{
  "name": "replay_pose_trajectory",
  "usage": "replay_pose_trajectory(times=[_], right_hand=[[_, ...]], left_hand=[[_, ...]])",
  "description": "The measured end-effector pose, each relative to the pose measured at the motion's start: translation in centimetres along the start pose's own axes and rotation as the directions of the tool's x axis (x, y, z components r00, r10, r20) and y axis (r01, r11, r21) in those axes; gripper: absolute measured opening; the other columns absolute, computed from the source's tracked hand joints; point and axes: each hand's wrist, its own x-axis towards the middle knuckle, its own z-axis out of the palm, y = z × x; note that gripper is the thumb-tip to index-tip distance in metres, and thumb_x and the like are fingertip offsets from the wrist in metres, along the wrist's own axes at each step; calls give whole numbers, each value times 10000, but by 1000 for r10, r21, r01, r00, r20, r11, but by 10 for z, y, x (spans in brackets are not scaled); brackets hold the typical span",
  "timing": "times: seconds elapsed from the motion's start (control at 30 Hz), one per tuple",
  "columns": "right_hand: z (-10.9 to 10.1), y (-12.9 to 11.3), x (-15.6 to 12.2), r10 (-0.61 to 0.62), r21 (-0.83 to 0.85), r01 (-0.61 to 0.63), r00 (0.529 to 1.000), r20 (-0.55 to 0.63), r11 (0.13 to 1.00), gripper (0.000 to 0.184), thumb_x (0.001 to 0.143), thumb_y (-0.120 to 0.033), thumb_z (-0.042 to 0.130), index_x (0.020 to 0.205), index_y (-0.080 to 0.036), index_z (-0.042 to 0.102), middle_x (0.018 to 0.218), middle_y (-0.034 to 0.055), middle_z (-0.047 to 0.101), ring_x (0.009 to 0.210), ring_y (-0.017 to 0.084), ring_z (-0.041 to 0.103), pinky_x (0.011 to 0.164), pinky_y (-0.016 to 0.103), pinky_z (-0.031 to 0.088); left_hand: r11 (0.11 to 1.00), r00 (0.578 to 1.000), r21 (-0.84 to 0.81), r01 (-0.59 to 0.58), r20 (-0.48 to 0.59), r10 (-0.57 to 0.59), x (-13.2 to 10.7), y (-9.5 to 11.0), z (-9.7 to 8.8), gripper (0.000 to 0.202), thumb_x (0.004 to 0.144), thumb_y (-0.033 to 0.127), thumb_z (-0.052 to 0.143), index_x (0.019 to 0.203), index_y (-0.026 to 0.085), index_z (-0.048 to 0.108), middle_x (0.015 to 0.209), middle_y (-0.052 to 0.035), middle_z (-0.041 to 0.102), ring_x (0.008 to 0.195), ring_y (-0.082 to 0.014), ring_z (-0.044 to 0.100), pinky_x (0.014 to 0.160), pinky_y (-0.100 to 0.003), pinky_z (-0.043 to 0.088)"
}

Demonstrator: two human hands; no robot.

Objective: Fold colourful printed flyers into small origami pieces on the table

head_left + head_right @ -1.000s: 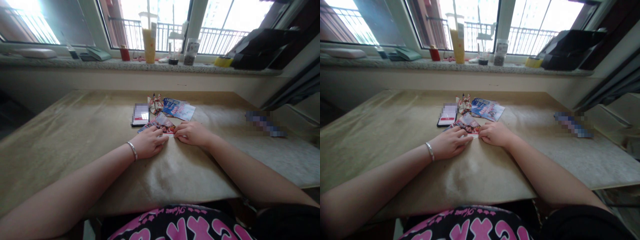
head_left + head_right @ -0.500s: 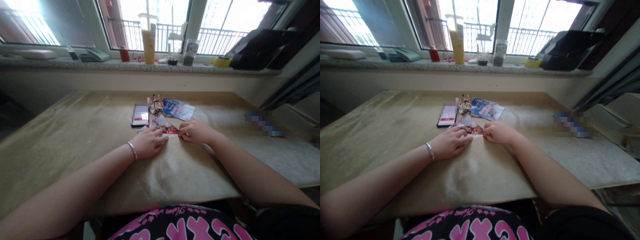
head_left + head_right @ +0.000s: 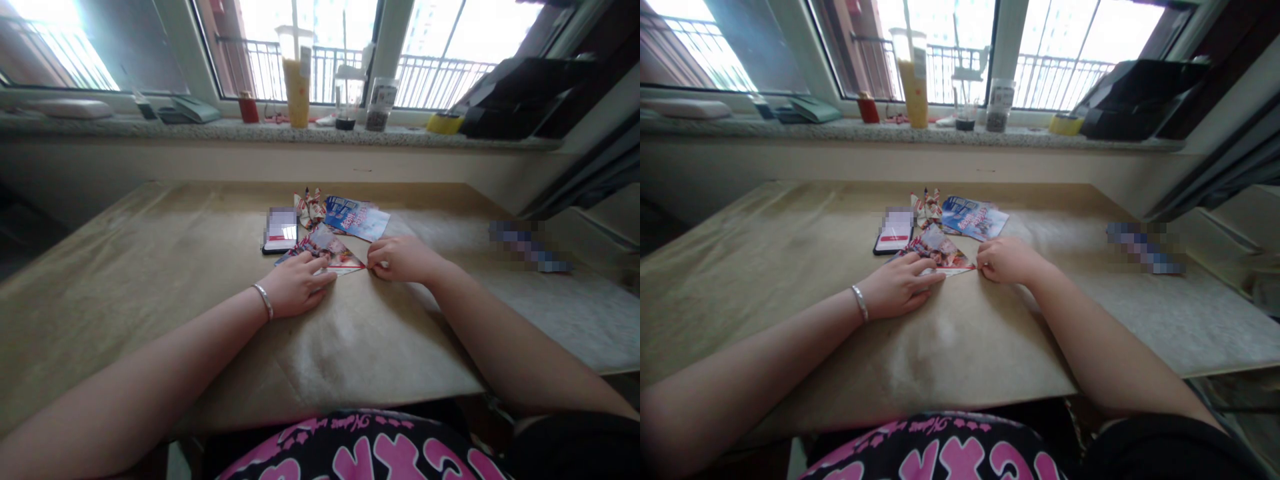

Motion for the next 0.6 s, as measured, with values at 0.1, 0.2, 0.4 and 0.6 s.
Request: replay_pose_trajectory(times=[0.1, 0.2, 0.4, 0.6], right_hand=[[4, 0, -1, 52, 23, -52, 998, -20, 998, 168, 743, -169, 537, 760, -215, 697, 848, 22, 706, 759, 170, 628, 615, 262, 389], [8, -2, 0, 107, 66, -101, 990, -96, 993, 172, 775, -171, 530, 809, -198, 696, 828, 42, 694, 766, 176, 620, 644, 269, 415], [17, -10, 7, -82, 189, 117, 980, -184, 975, 199, 844, -174, 514, 853, -200, 710, 855, 53, 693, 810, 163, 606, 783, 290, 463], [24, -20, 15, -153, 175, 190, 966, -207, 966, 197, 847, -160, 508, 854, -182, 703, 862, 69, 686, 825, 182, 605, 791, 321, 487]], left_hand=[[1000, 1000, -7, 2, 4, -2, 0, 0, 0, 370, 887, 312, 454, 1229, 218, 557, 1198, -109, 539, 963, -244, 468, 862, -377, 407], [1000, 1000, -8, 4, -3, -4, 0, 0, 1, 367, 882, 315, 461, 1222, 219, 562, 1222, -110, 526, 962, -243, 468, 858, -380, 409], [1000, 1000, -9, -10, -13, 10, 2, -1, 0, 359, 873, 314, 460, 1195, 203, 574, 1214, -112, 522, 952, -244, 471, 855, -384, 415], [999, 1000, -24, -27, 8, 27, 4, -2, -1, 362, 876, 316, 457, 1192, 183, 574, 1117, -115, 561, 919, -243, 480, 831, -381, 419]])
